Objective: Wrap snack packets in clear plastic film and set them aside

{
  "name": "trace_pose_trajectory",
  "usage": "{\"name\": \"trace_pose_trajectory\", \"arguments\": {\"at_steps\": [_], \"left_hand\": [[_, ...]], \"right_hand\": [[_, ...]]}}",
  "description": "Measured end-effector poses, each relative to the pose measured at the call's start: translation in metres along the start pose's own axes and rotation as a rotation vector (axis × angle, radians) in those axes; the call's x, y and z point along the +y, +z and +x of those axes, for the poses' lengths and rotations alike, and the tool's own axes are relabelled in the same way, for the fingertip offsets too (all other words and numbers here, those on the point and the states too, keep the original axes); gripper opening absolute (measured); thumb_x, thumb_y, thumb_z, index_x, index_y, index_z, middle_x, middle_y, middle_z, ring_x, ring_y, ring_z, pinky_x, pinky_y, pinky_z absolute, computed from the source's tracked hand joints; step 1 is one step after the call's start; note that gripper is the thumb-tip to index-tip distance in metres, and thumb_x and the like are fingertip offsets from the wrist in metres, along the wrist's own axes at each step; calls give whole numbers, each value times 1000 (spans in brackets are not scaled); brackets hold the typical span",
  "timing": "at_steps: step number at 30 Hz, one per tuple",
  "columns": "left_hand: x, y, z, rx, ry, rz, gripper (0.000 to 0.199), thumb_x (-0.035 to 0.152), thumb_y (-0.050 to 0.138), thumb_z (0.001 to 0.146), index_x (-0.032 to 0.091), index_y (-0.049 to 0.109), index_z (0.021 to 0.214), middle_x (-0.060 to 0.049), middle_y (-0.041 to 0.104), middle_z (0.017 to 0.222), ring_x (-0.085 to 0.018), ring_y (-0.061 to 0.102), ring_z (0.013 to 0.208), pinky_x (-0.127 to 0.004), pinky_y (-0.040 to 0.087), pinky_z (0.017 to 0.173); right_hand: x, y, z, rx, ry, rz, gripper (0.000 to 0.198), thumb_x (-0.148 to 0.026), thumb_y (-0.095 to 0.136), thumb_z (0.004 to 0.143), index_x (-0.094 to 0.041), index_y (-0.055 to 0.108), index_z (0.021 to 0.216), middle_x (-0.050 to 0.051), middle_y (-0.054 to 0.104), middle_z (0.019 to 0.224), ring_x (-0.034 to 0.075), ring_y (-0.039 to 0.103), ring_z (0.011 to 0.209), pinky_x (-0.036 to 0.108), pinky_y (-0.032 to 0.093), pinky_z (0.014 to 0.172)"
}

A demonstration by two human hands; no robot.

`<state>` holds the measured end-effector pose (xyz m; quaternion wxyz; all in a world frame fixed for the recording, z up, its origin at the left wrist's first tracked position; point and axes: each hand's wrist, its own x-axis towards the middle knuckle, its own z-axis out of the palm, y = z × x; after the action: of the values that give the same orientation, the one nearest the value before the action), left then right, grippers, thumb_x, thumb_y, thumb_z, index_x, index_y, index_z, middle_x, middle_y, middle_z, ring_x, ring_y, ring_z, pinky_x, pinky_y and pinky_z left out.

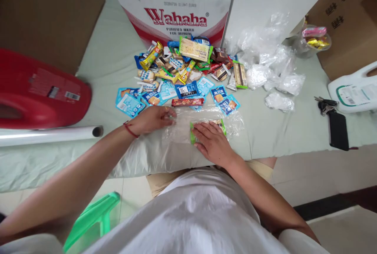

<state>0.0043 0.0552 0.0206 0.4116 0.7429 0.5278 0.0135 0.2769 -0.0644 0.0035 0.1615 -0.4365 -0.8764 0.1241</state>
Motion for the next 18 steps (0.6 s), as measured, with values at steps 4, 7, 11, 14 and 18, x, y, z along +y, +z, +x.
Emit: {"name": "trace_pose_trajectory", "arguments": {"at_steps": [4,7,11,14,18], "left_hand": [[-3,3,-13,277,-164,263,17,30,64,76,21,70,90,-6,67,79,-27,63,79,-37,46,70],[17,3,-18,582,-4,393,22,22,54,84,17,71,99,-13,68,96,-32,61,98,-45,48,84],[56,7,-6,634,344,476,29,29,48,97,18,69,114,-15,68,114,-34,58,112,-50,45,94],[73,18,19,518,492,588,40,35,55,97,17,62,132,-16,67,125,-35,56,120,-52,40,101],[69,29,48,435,400,713,39,33,59,95,11,66,126,-18,70,111,-36,57,119,-52,35,108]], "right_hand": [[3,-1,3,-19,-24,3,44,-38,51,107,-22,60,147,8,58,154,25,50,144,50,31,125],[4,0,4,-23,-30,-5,44,-37,52,106,-22,60,146,8,58,154,25,50,144,50,31,125],[3,3,2,2,-42,-20,42,-34,53,106,-21,62,145,8,59,153,25,50,143,50,30,126],[2,5,0,4,-35,-23,43,-32,55,105,-23,60,147,7,59,153,26,49,144,52,30,126],[2,7,-2,7,-37,-23,45,-31,54,105,-24,57,149,7,59,153,25,47,145,52,28,127]]}}
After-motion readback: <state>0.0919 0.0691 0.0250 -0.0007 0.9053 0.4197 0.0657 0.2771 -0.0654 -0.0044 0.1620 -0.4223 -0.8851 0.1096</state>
